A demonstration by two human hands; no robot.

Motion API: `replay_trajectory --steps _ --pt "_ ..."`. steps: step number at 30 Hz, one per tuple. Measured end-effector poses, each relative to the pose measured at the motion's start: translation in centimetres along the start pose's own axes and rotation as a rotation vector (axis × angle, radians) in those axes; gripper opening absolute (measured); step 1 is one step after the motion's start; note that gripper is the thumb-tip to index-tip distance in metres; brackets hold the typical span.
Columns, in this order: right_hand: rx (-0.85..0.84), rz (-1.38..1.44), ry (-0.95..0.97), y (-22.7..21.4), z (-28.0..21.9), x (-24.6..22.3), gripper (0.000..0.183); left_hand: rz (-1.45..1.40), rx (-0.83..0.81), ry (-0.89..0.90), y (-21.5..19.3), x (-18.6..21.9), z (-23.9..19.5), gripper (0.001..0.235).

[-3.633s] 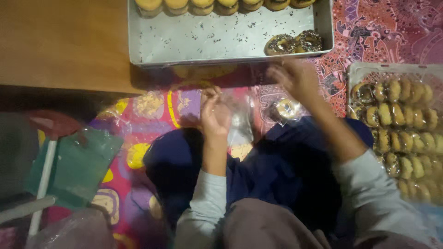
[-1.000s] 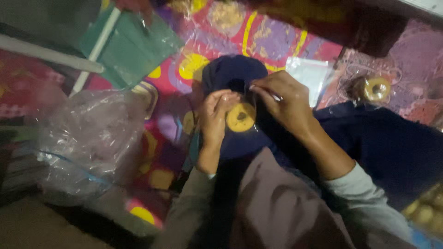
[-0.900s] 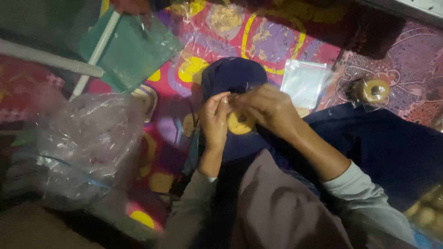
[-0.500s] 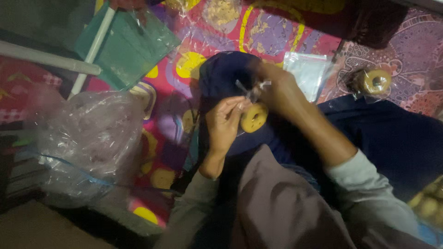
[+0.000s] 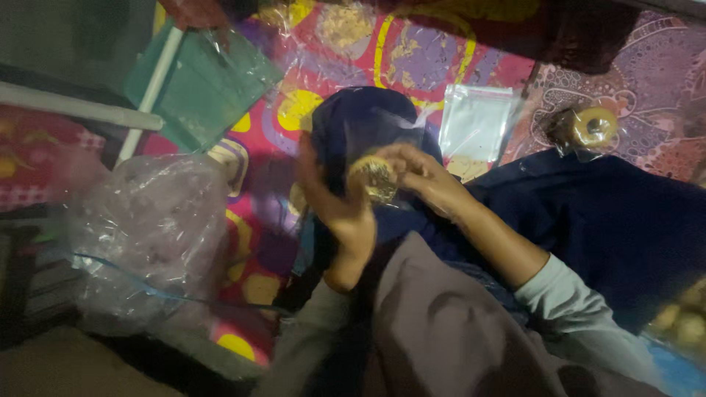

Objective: The person sits on the floor and packages donuts into small clear plastic bags. They pick up donuts from a metal tray, place them into bags, and arrange the sealed bags into a white plastic crate.

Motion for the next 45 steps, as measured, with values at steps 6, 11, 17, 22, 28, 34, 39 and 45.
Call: replay_trajectory --steps 6,11,17,22,28,34,39,45 --pt "0.06 -0.131 0.114 -1.1 0.5 1.3 0.036 -0.713 -0.073 -0.834 1.6 -11.6 -8.2 0.03" --pt "0.134 0.19 0.055 -4.6 0.7 -1.5 0.045 -0.67 -0.049 -0.924 1.9 -13.8 -11.1 0.022" --pt "0.234 -0.202 0.11 -7.9 2.1 -3.5 0.021 -0.6 -0.139 -0.893 1.7 -13.2 -10.7 0.029" --pt "0.523 -0.262 -0.447 -13.7 2.9 -10.7 0.017 -0.621 -0.057 -0.86 0.2 -13.2 -10.8 0.033" --pt "0.415 -0.277 0.06 -12.4 1.1 0.6 0.025 -0.62 0.093 -0.883 0.0 -14.5 -10.5 0.035" --pt "0.32 -0.348 0.201 -5.7 0.6 1.3 0.019 -0.497 0.058 -0.784 0.8 -13.7 -9.4 0.026" --pt "0.285 -0.228 -0.077 -3.6 0.1 -2.8 0.013 -0.4 0.174 -0.454 -2.2 -11.5 -7.3 0.015" --pt "0.395 -0.453 -0.123 -5.4 1.0 0.9 0.023 -0.106 0.009 -0.604 -1.9 -11.9 -8.5 0.006"
Point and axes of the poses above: each hand's wrist, its own z-axis towards the middle knuckle, its own y-axis out of the palm, x = y × z, the point moved 9 cm from there along z, towards the middle knuckle, and after that the axes turned 12 degrees about y, right-handed, at the moved point
